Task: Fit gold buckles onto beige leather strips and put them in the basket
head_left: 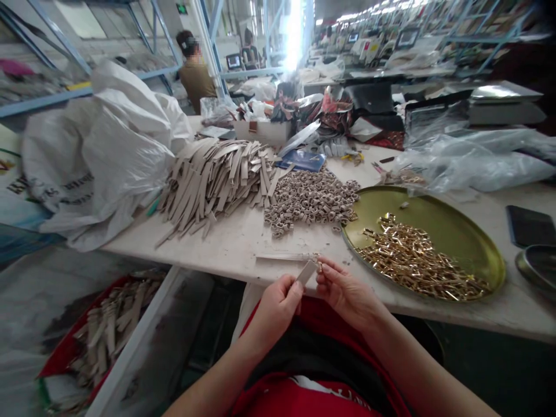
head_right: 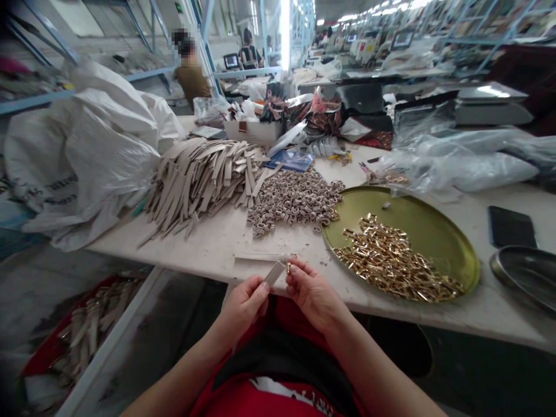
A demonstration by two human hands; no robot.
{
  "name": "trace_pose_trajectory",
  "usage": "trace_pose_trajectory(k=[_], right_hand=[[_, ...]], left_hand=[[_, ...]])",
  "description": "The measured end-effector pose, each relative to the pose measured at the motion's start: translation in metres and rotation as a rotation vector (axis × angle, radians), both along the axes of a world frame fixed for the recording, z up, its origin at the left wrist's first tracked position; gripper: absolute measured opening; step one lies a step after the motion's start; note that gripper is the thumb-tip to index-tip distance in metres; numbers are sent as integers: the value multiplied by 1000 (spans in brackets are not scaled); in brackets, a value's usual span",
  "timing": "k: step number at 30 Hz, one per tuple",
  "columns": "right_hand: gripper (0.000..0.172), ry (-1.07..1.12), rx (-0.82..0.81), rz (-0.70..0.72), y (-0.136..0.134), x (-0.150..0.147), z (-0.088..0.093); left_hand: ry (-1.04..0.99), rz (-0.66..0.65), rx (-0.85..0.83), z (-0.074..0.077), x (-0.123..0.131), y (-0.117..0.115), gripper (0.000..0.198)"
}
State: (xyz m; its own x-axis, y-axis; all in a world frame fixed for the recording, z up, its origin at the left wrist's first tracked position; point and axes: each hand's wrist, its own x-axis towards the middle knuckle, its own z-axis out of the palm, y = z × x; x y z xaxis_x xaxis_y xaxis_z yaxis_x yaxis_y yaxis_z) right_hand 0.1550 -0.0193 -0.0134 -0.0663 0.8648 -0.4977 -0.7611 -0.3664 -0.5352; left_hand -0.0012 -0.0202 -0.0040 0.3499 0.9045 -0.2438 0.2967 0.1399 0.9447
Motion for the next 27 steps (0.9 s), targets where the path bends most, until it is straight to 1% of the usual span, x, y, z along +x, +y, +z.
trace_pose_trajectory(k=[3, 5, 7, 9, 10, 12, 14, 16, 18, 20, 23, 25, 27], right_hand=[[36, 49, 0, -37, -5, -3, -1], [39, 56, -16, -38, -9, -7, -3], [38, 23, -25, -14, -16, -12, -7], [33, -60, 5, 36, -25, -18, -11], [30, -118, 36, 64, -29, -21, -13], [26, -271, 121, 94, -35, -25, -15], [25, -418, 207, 81, -39, -26, -15], [25, -496, 246, 74, -39, -24, -14], [26, -455, 228, 116, -36, -21, -13], [25, -346, 194, 187, -33, -19, -12], [22, -227, 175, 228, -29, -18, -12], [22, -229, 167, 218, -27, -19, -14], [24, -301, 173, 203, -27, -19, -16]], left_hand=[[124, -52, 62, 0, -3, -8, 27], [199, -91, 122, 1, -4, -10, 26], [238, -138, 201, 2, -5, -11, 25], [215, -186, 244, 3, -5, -11, 22], [177, -197, 232, 2, -4, -12, 19], [75, -184, 144, 0, -4, -12, 14], [-5, -142, 39, -2, -5, -13, 13], [-45, -123, -32, -4, -5, -12, 13], [-72, -138, -91, -5, -6, -10, 20], [-113, -148, -156, -6, -5, -8, 21], [-144, -107, -184, -8, -2, -7, 22], [-125, -61, -151, -11, 0, -7, 24], [-97, -18, -116, -13, 2, -7, 25]])
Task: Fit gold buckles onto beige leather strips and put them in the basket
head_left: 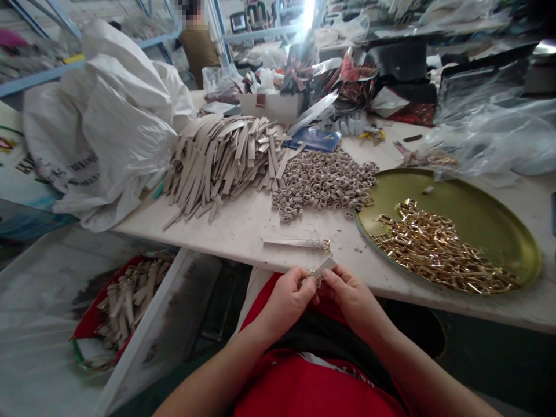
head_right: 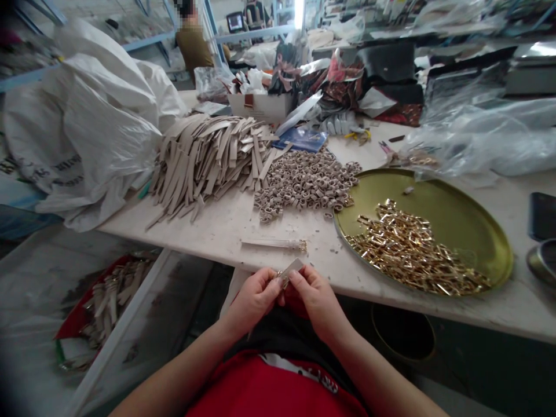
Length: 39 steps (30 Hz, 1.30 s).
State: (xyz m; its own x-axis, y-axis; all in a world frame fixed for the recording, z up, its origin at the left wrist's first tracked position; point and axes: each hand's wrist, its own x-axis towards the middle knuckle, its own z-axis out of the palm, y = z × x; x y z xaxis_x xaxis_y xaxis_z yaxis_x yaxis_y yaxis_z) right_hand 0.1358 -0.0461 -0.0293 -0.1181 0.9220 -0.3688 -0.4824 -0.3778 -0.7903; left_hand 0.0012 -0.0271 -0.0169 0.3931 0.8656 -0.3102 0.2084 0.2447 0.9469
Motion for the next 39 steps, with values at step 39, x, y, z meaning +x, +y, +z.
trace_pose_trajectory(k=[39], right_hand=[[15, -1124, 413, 140, 123, 87, 4]], left_hand=[[110, 47, 109, 8, 8, 51, 26]])
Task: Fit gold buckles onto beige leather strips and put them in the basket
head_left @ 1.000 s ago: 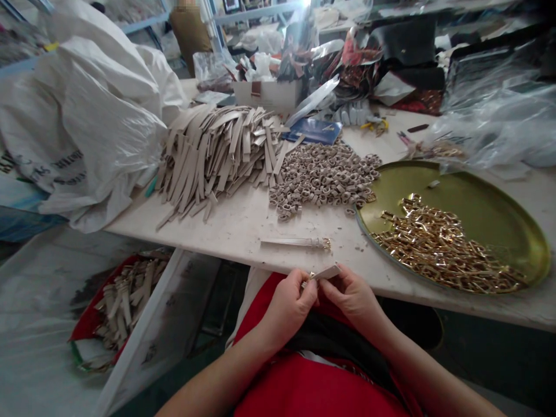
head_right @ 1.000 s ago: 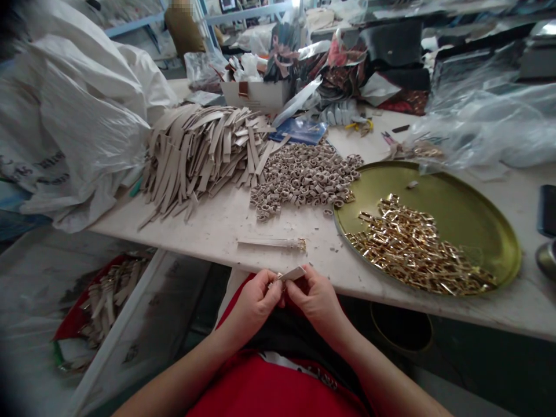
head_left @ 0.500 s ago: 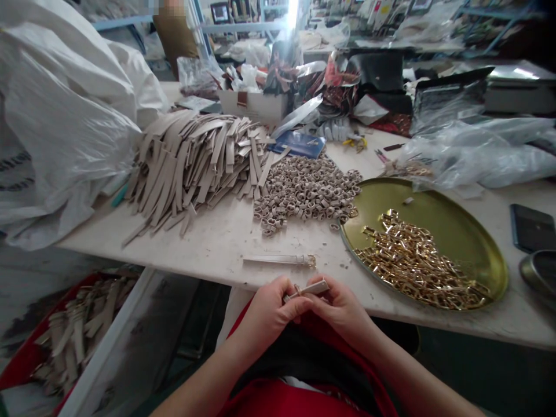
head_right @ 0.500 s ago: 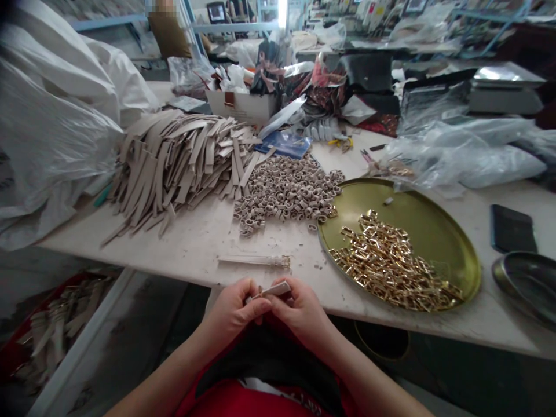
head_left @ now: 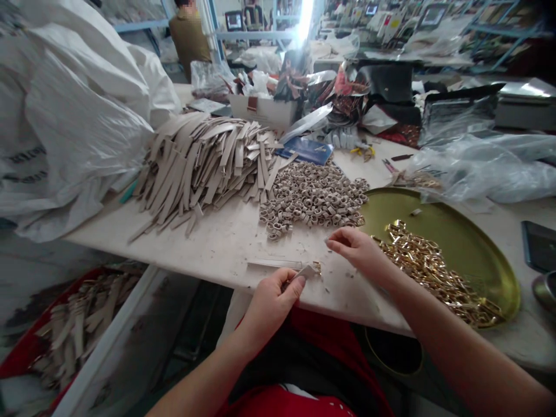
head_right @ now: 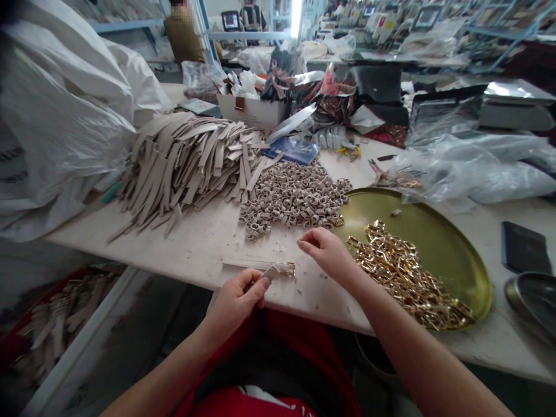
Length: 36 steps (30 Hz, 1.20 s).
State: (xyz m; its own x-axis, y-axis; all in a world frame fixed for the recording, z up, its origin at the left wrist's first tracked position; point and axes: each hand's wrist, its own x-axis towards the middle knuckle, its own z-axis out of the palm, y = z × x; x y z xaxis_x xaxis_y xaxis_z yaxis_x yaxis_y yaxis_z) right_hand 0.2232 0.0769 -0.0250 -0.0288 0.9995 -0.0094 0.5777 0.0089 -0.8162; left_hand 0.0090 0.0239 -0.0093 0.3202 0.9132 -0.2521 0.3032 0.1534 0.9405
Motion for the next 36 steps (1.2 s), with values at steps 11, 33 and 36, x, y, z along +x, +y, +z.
trace_pose_trajectory(k=[11, 33, 36], right_hand=[[27, 619, -123, 22, -92, -59, 23], [29, 901, -112, -235, -131, -91, 19], [33, 787, -48, -255, -130, -89, 16]], left_hand=[[103, -28, 128, 19, -9, -42, 28], [-56, 103, 107, 11, -10, -71, 26], [-33, 86, 125, 9, -10, -70, 26]])
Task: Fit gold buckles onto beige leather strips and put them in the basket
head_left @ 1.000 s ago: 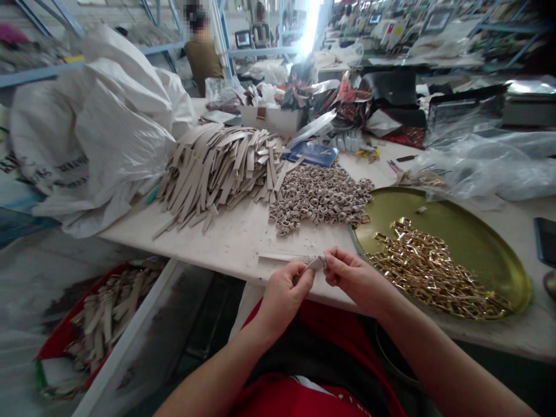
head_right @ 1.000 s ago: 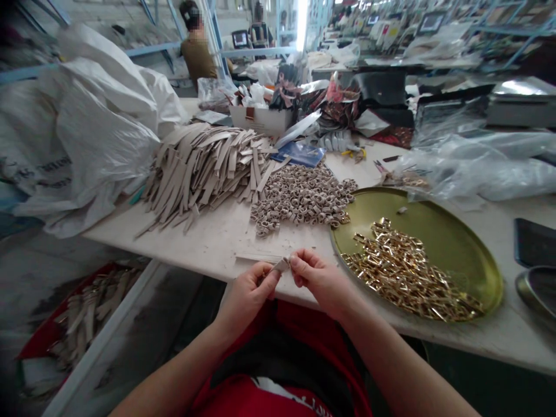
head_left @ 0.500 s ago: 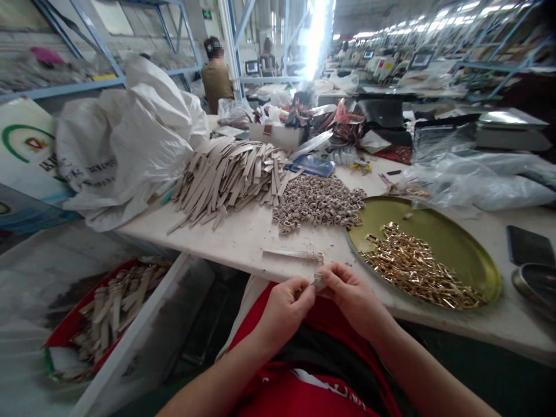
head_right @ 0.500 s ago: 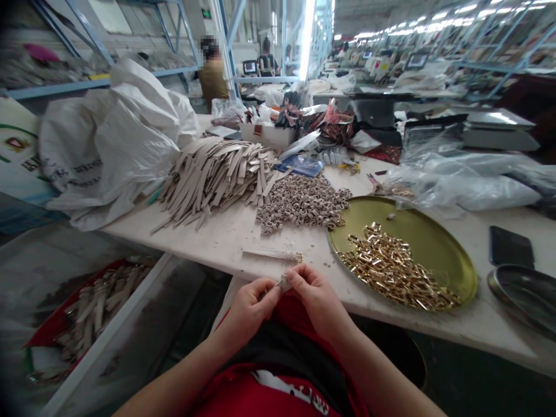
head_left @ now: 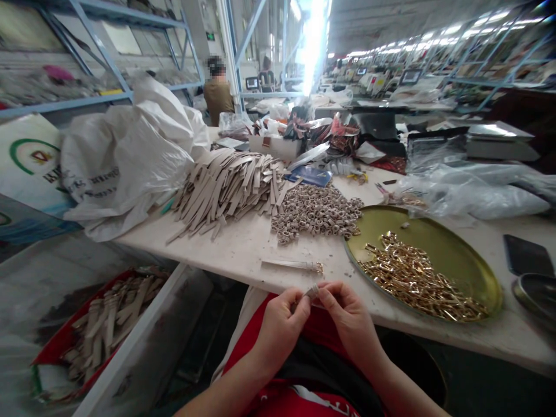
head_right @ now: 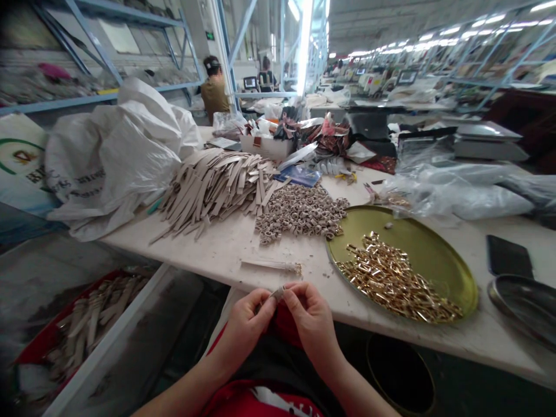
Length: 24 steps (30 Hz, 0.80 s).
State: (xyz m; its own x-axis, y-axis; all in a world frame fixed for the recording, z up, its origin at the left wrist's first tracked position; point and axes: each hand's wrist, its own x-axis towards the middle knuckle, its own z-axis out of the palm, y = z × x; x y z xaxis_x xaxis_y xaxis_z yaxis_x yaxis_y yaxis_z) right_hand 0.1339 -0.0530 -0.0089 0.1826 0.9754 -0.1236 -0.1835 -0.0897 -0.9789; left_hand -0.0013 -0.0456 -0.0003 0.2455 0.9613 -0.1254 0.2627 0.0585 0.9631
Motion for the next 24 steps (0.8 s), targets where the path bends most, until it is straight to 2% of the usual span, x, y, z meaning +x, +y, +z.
trace_pose_trajectory(k=[2, 6, 9, 13, 16, 20, 24], right_hand=[[34, 9, -27, 31, 2, 3, -2], [34, 160, -155, 148, 7, 10, -2], [34, 237, -213, 226, 11, 15, -2], [30, 202, -188, 192, 16, 22, -6], [29, 210, -200, 216, 17, 22, -11], [29, 272, -189, 287, 16, 19, -14], [32, 317, -185, 268, 19, 25, -18]], left_hand=[[32, -48, 27, 0, -1, 2, 26], [113, -178, 39, 0, 0, 9, 26], [129, -166, 47, -1, 4, 14, 26], [92, -179, 5, -1, 7, 17, 14], [56, -190, -43, 0, 6, 21, 27], [58, -165, -65, -2, 4, 29, 24], [19, -160, -148, -9, 2, 37, 24]])
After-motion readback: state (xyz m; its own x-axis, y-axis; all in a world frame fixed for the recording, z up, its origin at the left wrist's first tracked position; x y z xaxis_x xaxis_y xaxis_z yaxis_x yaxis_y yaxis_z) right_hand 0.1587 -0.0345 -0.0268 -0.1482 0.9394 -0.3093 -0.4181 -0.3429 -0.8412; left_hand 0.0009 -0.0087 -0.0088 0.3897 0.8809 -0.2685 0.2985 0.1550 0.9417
